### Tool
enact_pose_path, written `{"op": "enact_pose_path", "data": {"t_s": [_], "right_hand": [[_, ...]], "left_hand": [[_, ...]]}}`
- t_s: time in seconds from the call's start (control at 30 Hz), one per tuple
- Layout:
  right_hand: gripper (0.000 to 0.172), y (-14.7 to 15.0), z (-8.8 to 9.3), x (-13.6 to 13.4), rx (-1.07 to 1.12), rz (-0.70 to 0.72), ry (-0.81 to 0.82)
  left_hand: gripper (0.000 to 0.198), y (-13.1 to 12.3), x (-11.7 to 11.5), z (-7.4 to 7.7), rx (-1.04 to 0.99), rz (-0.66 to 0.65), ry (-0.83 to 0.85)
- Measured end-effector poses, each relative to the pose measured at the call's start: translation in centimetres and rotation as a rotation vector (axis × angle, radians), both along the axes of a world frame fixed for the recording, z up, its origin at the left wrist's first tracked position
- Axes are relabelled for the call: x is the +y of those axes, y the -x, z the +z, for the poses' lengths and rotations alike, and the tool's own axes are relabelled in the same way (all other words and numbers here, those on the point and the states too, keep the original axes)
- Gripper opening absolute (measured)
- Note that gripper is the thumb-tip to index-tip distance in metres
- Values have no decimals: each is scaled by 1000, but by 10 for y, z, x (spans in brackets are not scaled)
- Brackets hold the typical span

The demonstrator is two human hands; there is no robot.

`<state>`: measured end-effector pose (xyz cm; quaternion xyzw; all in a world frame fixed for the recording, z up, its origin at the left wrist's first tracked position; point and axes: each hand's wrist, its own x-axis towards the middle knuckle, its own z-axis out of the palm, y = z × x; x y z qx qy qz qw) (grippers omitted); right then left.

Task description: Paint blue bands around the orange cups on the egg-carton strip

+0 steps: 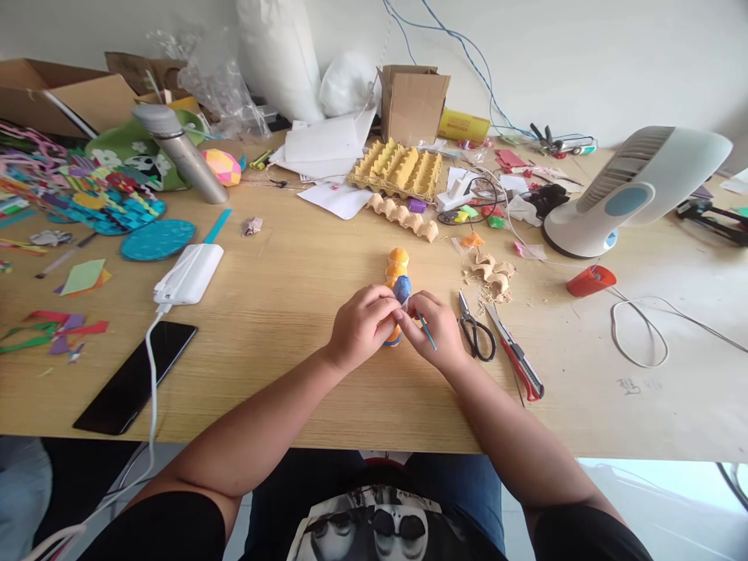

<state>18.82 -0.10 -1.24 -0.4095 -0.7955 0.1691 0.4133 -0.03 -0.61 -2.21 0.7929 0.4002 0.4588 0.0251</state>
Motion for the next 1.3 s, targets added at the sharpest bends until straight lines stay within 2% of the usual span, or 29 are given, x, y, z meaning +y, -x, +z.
{"op": "enact_pose_path", "data": {"t_s": [0.37, 0.67, 0.83, 0.93, 1.0, 1.07, 1.17, 1.23, 1.3], "right_hand": [[33, 1, -3, 2, -44, 25, -83], [31, -1, -5, 0, -82, 13, -110], [13, -8, -4, 5, -4, -53, -226], [46, -13, -3, 11, -40, -85, -331], [62, -16, -3, 15, -114, -48, -322], [61, -18, -4, 17, -176, -9, -269], [50, -19, -5, 18, -215, 17, -201], [46, -20, -4, 17, -226, 18, -202], [45, -21, -3, 17, -237, 16, -214]], "left_hand": [[13, -1, 2, -2, -87, -27, -4], [16, 1, 2, 1, -233, -49, 167], [16, 3, 6, 1, -424, -15, 284], [19, 3, 8, 0, -527, -40, 355], [21, 3, 8, -3, -556, -66, 396], [23, 2, 7, -4, -572, -93, 443], [23, -1, 7, -4, -665, -158, 505], [24, 0, 8, -2, -701, -195, 482], [21, 2, 10, 0, -626, -184, 409]]}}
